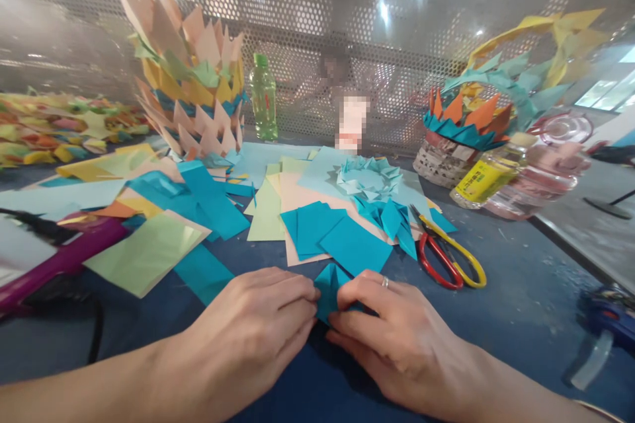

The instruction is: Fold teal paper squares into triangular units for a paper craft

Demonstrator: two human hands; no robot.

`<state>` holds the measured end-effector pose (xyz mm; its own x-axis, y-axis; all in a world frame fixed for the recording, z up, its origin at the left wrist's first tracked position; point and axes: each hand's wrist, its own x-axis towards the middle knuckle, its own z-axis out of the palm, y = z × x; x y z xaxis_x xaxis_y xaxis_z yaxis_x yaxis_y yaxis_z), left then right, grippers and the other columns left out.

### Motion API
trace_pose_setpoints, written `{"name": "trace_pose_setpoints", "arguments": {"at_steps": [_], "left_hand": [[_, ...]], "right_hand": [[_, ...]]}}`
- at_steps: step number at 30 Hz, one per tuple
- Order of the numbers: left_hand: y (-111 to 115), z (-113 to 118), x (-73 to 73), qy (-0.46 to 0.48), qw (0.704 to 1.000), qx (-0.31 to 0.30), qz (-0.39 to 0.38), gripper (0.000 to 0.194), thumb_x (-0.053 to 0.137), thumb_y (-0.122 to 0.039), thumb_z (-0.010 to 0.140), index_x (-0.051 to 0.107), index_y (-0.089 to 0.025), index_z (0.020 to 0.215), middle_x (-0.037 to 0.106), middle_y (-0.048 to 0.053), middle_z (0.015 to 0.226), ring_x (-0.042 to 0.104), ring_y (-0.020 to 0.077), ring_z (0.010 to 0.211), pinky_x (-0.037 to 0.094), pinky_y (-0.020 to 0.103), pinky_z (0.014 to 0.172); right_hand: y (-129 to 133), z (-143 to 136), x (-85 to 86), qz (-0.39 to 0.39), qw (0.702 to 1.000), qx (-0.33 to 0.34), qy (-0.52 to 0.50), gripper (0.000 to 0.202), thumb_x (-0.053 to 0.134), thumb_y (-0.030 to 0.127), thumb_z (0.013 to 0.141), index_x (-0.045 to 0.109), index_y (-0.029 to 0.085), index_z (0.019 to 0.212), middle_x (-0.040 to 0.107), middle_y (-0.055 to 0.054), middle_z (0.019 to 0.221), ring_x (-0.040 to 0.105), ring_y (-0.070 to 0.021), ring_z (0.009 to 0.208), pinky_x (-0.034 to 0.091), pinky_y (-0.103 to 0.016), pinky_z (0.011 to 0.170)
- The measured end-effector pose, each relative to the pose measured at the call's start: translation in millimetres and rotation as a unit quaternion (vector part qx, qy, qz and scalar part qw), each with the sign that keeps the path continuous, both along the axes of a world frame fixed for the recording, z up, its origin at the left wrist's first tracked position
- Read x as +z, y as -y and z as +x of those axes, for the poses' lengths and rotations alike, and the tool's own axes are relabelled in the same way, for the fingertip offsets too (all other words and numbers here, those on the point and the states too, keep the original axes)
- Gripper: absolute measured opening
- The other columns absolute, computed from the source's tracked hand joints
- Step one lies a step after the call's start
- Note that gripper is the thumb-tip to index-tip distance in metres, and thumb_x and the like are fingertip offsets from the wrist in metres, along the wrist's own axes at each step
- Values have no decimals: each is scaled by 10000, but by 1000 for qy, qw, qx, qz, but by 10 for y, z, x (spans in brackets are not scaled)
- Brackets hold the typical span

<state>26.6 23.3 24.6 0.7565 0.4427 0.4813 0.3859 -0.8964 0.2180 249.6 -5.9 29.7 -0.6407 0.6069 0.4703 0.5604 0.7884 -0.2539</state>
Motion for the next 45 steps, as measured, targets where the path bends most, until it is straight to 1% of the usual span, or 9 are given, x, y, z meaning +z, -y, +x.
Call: {"name": "trace_pose_setpoints", "arguments": {"at_steps": [6,11,14,21,25,29,35,40,45], "left_hand": [[2,-3,-9,8,1000,9,6,343,382,-168,1044,649,-182,829,693,33,836,672,162,771,537,274,724],[-58,-18,-70,24,995,7,-92,253,462,-187,1030,631,-189,842,669,11,847,645,149,787,503,257,723],[-89,-26,-89,25,992,7,-126,197,491,-193,1023,626,-194,880,660,5,903,624,151,850,474,268,786],[-133,-52,-38,32,974,2,-225,157,546,-133,973,612,-210,854,596,-18,924,561,132,876,425,252,811],[-167,-37,-7,34,965,11,-259,158,578,-110,944,619,-208,827,579,-21,925,550,133,887,417,255,804],[-168,-23,8,43,966,13,-253,182,565,-100,949,579,-200,798,563,-27,916,539,120,866,411,246,791],[-135,-9,4,35,970,23,-240,184,536,-99,949,533,-202,796,535,-27,905,527,120,877,399,245,808],[-129,19,-26,25,974,36,-224,195,532,-68,927,505,-202,788,522,-32,890,516,126,883,374,266,856],[-110,12,-42,36,971,42,-232,211,571,-29,874,512,-203,771,522,-41,874,521,119,858,372,254,828]], "right_hand": [[0,-39,-30,-45,998,-27,-22,184,535,100,944,669,131,824,651,-54,771,595,-177,713,483,-316,708],[3,-57,-70,-116,990,-58,-57,109,602,173,958,641,162,857,637,-28,818,576,-160,740,440,-282,686],[6,-51,-76,-139,987,-51,-71,139,584,163,975,638,174,848,631,-16,805,572,-152,747,422,-271,692],[8,-38,18,-190,979,-62,-50,155,577,101,915,602,173,780,613,-11,765,545,-155,728,391,-285,692],[7,-44,32,-204,974,-81,-59,167,592,144,917,588,181,754,601,0,735,533,-149,705,379,-278,669],[0,-50,-3,-213,968,-109,-72,245,614,204,939,557,191,702,577,19,682,523,-138,664,366,-265,636],[17,-80,-73,-181,970,-146,-74,238,645,129,894,535,194,694,561,43,648,513,-117,615,347,-247,600],[5,-91,-93,-166,970,-172,-54,261,687,145,873,511,194,686,547,53,636,495,-113,598,330,-247,587],[-9,-91,-89,-174,968,-175,-48,264,700,146,867,507,196,694,548,56,645,500,-112,602,329,-244,582]]}}
